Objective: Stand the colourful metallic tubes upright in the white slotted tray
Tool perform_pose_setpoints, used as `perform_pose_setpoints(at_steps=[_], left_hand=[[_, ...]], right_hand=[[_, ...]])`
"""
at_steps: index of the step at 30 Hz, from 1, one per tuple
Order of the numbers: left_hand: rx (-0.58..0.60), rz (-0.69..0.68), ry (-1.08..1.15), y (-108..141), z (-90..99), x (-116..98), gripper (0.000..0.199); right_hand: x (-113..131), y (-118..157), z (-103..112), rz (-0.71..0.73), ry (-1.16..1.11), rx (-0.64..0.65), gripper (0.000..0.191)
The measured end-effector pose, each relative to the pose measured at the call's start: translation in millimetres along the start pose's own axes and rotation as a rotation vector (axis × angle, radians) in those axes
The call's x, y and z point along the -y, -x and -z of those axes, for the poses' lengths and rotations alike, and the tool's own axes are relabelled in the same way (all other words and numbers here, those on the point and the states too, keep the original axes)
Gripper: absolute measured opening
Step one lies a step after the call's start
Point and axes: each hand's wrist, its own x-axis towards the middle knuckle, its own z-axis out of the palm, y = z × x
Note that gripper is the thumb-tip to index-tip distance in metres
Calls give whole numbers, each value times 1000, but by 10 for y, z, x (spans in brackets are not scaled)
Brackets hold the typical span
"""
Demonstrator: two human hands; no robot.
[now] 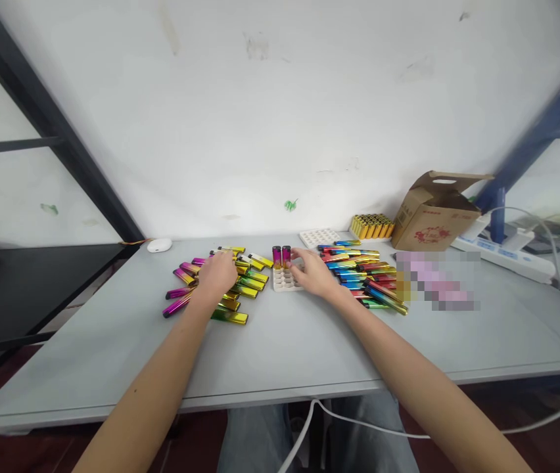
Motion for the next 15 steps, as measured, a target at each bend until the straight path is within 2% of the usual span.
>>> perform_pose_setpoints(at_steps=[5, 10, 15], left_hand=[[-75, -48, -19, 91, -65, -129, 46], [-158, -109, 40, 129, -129, -158, 48], [-185, -145, 120, 106, -124, -147, 46]], right_hand=[[6, 10, -17, 17, 50, 11, 36], [-15, 19, -40, 13, 39, 4, 39], [-42, 23, -55, 26, 39, -8, 39]])
